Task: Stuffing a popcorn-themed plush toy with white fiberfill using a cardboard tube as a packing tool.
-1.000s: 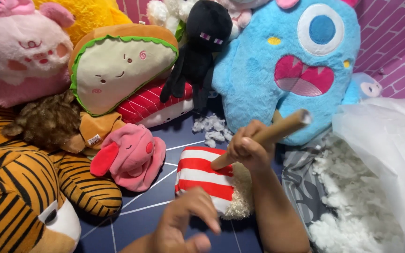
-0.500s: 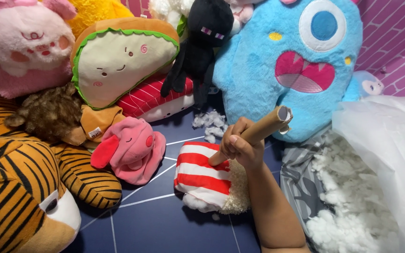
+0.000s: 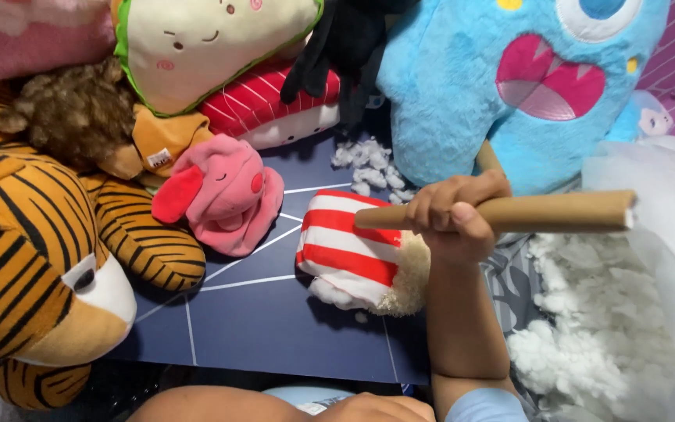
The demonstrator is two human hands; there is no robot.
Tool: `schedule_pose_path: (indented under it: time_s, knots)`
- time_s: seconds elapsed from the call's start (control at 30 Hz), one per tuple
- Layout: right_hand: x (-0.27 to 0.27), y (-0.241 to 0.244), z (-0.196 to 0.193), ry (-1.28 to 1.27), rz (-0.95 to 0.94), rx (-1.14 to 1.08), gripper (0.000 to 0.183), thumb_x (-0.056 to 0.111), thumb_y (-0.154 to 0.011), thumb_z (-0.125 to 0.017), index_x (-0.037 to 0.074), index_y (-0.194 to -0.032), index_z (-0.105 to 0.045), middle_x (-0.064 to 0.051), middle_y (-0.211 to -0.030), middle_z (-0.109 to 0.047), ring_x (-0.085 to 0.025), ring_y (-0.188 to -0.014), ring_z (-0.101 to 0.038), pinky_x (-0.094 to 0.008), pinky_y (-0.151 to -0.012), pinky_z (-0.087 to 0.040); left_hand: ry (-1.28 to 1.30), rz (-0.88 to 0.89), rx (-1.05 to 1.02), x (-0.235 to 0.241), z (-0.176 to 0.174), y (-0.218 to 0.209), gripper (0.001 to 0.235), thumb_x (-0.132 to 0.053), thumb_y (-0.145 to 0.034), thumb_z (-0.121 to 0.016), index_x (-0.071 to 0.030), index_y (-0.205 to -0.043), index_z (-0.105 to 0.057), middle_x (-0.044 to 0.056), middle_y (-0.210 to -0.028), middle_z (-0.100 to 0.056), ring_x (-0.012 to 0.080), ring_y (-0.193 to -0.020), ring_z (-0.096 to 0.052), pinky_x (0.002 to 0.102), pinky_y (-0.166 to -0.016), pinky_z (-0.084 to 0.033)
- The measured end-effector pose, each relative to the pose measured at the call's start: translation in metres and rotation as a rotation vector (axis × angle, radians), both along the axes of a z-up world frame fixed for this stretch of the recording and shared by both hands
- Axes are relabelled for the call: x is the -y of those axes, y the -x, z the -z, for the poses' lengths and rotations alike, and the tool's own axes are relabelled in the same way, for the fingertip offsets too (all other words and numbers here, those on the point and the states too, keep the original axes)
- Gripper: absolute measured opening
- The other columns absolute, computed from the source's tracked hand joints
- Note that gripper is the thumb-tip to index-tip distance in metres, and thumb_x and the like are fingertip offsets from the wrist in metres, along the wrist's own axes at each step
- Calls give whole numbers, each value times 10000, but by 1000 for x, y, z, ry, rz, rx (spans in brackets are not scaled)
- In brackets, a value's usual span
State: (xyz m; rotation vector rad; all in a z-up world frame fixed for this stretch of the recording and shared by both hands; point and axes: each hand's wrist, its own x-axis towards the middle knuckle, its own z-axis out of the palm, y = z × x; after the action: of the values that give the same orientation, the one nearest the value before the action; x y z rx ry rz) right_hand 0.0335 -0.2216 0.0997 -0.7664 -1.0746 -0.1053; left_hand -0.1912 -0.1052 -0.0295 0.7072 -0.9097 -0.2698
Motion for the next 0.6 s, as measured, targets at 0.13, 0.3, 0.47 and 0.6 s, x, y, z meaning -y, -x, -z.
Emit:
schedule_pose_path:
  time_s: [0.13,0.3,0.47,0.6]
  knots:
    - [-13,1,17,51,40,-42,129,4,-830,-527,92,-868,-441,-59,-600,-508,-147,-425,-434,-268,-398,-447,-188,-20,218,-53,-97,-27,267,-169,-1127,-437,77,-1106,-538,204,-1167,-581,415,-1109,-576,502,-1060,-496]
    - [-25,-10,23,152,-242,-240,138,-50,-887,-493,76,-864,-440,-33,-577,-420,-91,-409,-239,-266,-345,-261,-15,-362,-194,-73,-114,-78,94,-104,-967,-654,-68,-920,-581,76,-874,-619,153,-731,-571,255,-692,-509]
    - [45,0,-14,34,3,49,134,112,-922,-462,185,-880,-357,1,-500,-326,-135,-381,-353,-291,-340,-368,-545,-1015,-233,-95,-70,-174,197,-316,-964,-695,-122,-999,-691,51,-918,-715,207,-901,-638,359,-880,-511]
    - [21,2,-9,79,116,46,154,49,-850,-513,121,-742,-430,-49,-424,-437,-182,-307,-422,-304,-271,-346,-921,-904,-82,-106,-46,-192,376,-309,-866,-762,-75,-1149,-682,148,-1199,-685,385,-1204,-598,508,-1113,-386]
